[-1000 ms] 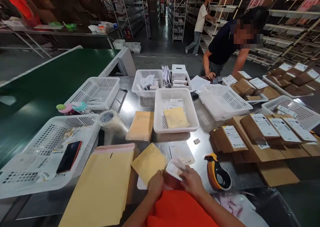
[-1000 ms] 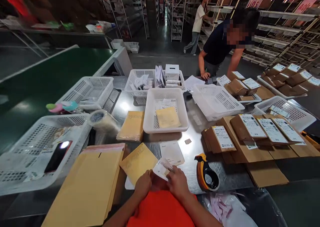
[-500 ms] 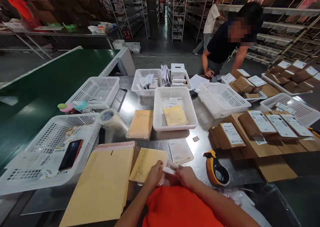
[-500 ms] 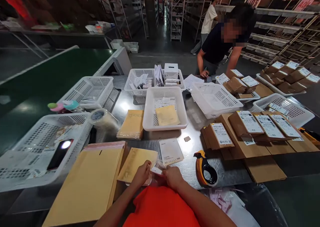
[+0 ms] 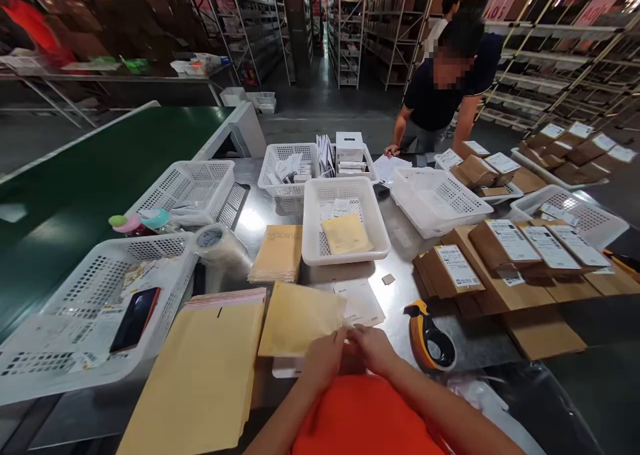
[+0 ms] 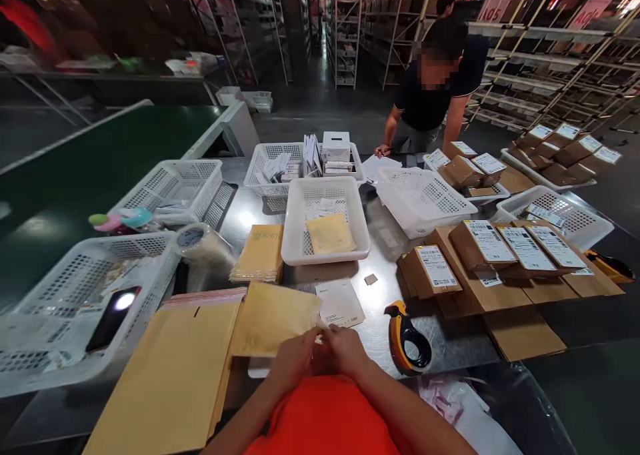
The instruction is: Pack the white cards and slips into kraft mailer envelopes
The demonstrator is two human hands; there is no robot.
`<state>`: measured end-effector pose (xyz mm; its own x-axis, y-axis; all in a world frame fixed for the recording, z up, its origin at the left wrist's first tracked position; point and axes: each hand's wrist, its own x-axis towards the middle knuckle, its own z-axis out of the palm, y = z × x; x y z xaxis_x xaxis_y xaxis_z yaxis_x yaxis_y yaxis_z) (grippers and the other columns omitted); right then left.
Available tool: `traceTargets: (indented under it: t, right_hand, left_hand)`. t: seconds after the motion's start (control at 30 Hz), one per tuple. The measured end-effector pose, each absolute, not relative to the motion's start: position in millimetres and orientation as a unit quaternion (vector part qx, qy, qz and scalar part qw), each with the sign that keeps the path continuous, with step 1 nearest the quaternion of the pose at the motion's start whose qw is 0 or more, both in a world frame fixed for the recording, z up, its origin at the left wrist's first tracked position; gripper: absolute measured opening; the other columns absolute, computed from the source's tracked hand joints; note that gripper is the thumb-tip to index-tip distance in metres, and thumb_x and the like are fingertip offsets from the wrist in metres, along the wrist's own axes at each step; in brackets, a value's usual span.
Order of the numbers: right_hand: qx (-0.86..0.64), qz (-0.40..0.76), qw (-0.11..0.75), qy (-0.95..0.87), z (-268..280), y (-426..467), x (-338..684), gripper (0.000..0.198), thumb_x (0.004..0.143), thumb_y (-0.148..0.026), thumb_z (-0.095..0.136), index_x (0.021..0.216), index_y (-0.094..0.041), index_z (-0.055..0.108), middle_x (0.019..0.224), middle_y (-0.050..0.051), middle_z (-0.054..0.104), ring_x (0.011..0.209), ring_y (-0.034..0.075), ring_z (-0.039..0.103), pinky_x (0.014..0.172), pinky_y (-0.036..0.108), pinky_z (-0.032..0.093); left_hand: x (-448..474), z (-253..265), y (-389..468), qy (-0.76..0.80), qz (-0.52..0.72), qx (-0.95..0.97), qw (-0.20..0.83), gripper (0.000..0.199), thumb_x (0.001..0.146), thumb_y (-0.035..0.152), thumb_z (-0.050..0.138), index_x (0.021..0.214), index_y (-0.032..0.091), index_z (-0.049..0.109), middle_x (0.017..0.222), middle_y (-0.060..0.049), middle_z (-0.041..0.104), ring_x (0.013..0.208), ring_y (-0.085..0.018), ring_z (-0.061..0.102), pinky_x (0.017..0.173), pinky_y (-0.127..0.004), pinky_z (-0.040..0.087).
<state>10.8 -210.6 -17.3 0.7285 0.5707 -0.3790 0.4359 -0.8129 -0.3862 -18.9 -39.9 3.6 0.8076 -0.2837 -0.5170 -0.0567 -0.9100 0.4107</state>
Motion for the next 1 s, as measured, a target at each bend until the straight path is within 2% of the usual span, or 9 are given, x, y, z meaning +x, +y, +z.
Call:
traceTargets:
  t: [0.2,0.37,0.43,0.57,0.63,0.67,0.77,0.87,1.0]
  right_hand:
    - [-0.921,0.237,0.194,-0.240,-7,-204,9,0.051,0.079,-0.025,0.058,0.125,-0.008,0.044,0.111,0.014,0.065,0.100,0.025,0.061,0.080,0.032,0.045]
    - [-0.912,0.162,0.242,-0.290,-20,-202,4,0.100,0.058,-0.040,0.074,0.141,-0.007,0.031,0.142,0.027,0.044,0.124,0.038,0.048,0.104,0.050,0.039]
    - [-0.907,0.144,0.214,-0.334,-27,-201,-1,0.114,0.051,-0.038,0.078,0.148,-0.009,0.026,0.149,0.029,0.036,0.126,0.044,0.045,0.105,0.058,0.036]
    - [-0.895,0.100,0.157,-0.404,-23,-194,-4,0.140,0.044,-0.041,0.083,0.157,-0.014,0.005,0.158,0.034,0.011,0.125,0.050,0.045,0.100,0.065,0.038]
    - [-0.885,0.088,0.139,-0.435,-11,-192,-3,0.140,0.045,-0.044,0.084,0.157,-0.018,0.005,0.159,0.034,0.002,0.125,0.051,0.045,0.096,0.066,0.041]
    - [-0.881,0.083,0.130,-0.448,-6,-191,-2,0.138,0.047,-0.045,0.084,0.158,-0.020,0.005,0.159,0.033,-0.002,0.125,0.051,0.045,0.094,0.066,0.041]
    - [-0.864,0.053,0.121,-0.485,4,-194,1,0.123,0.064,-0.045,0.078,0.158,-0.021,0.002,0.157,0.034,-0.008,0.134,0.052,0.038,0.098,0.067,0.040]
    - [-0.855,0.006,0.130,-0.501,3,-201,3,0.101,0.083,-0.039,0.067,0.158,-0.024,0.002,0.156,0.033,-0.012,0.144,0.048,0.027,0.104,0.068,0.035]
    - [-0.827,0.000,0.169,-0.537,18,-219,9,0.090,0.088,-0.042,0.061,0.159,-0.027,0.006,0.161,0.025,-0.008,0.151,0.042,0.004,0.111,0.075,0.017]
  left_hand:
    - [-18,24,-62,-0.098,-0.305,0.931,0.175,0.047,0.094,0.020,0.027,0.136,0.015,0.047,0.121,-0.016,0.065,0.109,-0.034,0.062,0.090,-0.047,0.045]
    - [-26,29,-59,-0.063,-0.335,0.918,0.205,0.052,0.095,0.021,0.028,0.146,0.013,0.034,0.123,-0.014,0.066,0.107,-0.028,0.065,0.088,-0.039,0.048]
    - [-23,32,-48,-0.034,-0.287,0.931,0.221,0.047,0.098,0.026,0.027,0.140,0.013,0.044,0.122,-0.013,0.066,0.108,-0.025,0.064,0.092,-0.036,0.047]
    - [3,44,-13,-0.025,-0.118,0.977,0.174,0.048,0.090,0.024,0.044,0.134,0.009,0.055,0.149,-0.017,0.045,0.140,-0.033,0.038,0.118,-0.047,0.023]
    - [18,48,1,-0.069,-0.168,0.954,0.237,0.048,0.081,0.021,0.049,0.126,0.011,0.063,0.135,-0.015,0.060,0.127,-0.031,0.053,0.108,-0.043,0.036]
    - [24,49,5,-0.092,-0.204,0.936,0.272,0.039,0.079,0.023,0.049,0.110,0.014,0.070,0.117,-0.012,0.070,0.111,-0.028,0.063,0.095,-0.038,0.044]
    - [31,50,6,-0.137,-0.231,0.911,0.314,0.028,0.079,0.033,0.044,0.069,0.019,0.067,0.079,-0.006,0.073,0.079,-0.023,0.067,0.068,-0.033,0.044]
    - [26,48,-3,-0.140,-0.193,0.913,0.332,0.041,0.082,0.044,0.036,0.067,0.020,0.065,0.084,-0.009,0.073,0.082,-0.024,0.066,0.074,-0.035,0.045]
    - [12,40,-2,-0.117,-0.138,0.919,0.350,0.053,0.082,0.054,0.029,0.073,0.021,0.070,0.090,-0.015,0.072,0.087,-0.030,0.065,0.081,-0.044,0.049]
